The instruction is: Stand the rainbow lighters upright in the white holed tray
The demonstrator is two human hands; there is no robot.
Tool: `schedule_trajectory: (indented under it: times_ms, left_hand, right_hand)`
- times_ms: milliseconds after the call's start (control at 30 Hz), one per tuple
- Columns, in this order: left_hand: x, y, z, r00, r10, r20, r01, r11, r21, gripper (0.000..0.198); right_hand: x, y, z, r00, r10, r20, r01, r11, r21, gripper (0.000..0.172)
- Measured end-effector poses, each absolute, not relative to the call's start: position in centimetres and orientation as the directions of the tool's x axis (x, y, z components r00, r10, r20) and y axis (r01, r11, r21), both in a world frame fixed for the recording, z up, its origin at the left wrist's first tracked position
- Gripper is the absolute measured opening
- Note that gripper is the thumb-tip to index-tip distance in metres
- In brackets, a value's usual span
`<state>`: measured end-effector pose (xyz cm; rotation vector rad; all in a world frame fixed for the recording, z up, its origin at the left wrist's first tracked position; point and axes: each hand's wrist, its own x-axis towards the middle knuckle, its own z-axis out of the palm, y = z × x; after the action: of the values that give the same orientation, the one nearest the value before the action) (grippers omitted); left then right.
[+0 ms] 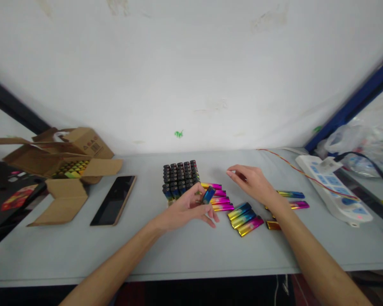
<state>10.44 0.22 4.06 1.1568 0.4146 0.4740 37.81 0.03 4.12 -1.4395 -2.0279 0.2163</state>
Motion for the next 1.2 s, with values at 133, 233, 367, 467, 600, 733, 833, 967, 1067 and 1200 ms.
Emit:
schedule_trajectory:
  times_ms: [133, 233, 367, 467, 600, 733, 833, 967, 1067, 1200]
  left_hand:
    - [10.6, 0.3, 3.7, 0.831, 0.544, -0.121, -0.102, 0.361, 0.927, 0.036]
    - [10.7, 0.5, 3.4, 0.795, 0.555, -0.245, -0.053, 0.465, 0.884, 0.037]
    - [10.8, 0.7, 3.1, 0.745, 0.556, -0.368, 0.038, 0.517, 0.855, 0.059]
    - [10.9, 0.7, 3.2, 0.717, 0.582, -0.383, 0.061, 0.495, 0.867, 0.061]
    - [10.9, 0.6, 3.2, 0.728, 0.591, -0.348, 0.014, 0.494, 0.869, 0.053]
    - [10.9, 0.6, 3.1, 0.716, 0.615, -0.331, -0.019, 0.491, 0.871, 0.045]
    - [10.9, 0.6, 2.9, 0.707, 0.623, -0.334, -0.019, 0.489, 0.872, 0.045]
    - [10.9, 0.9, 3.0, 0.705, 0.609, -0.362, 0.044, 0.472, 0.880, 0.056]
    - [10.3, 1.3, 3.7, 0.749, 0.586, -0.310, 0.078, 0.387, 0.919, 0.059]
    - [8.2, 1.4, 5.7, 0.789, 0.585, -0.187, 0.071, 0.215, 0.974, 0.040]
  right_hand:
    - [37.5, -0.1, 4.3, -0.210, 0.903, 0.375, 0.791, 0.383, -0.478, 0.036]
    - [37.4, -0.2, 4.3, -0.215, 0.905, 0.367, 0.790, 0.382, -0.479, 0.037]
    - [37.4, -0.1, 4.0, -0.238, 0.900, 0.365, 0.796, 0.396, -0.458, 0.038]
    - [37.4, 0.0, 3.8, -0.258, 0.896, 0.362, 0.802, 0.408, -0.437, 0.038]
    - [37.4, 0.0, 3.7, -0.261, 0.904, 0.339, 0.810, 0.396, -0.432, 0.037]
    - [37.5, -0.1, 3.8, -0.255, 0.909, 0.329, 0.807, 0.387, -0.446, 0.035]
    - [37.5, -0.1, 3.8, -0.255, 0.912, 0.322, 0.805, 0.385, -0.451, 0.036]
    - [37.6, 0.0, 3.8, -0.266, 0.909, 0.322, 0.807, 0.392, -0.441, 0.036]
    - [37.7, 0.0, 3.7, -0.276, 0.906, 0.320, 0.806, 0.400, -0.437, 0.035]
    - [37.7, 0.0, 3.6, -0.273, 0.912, 0.307, 0.809, 0.390, -0.439, 0.035]
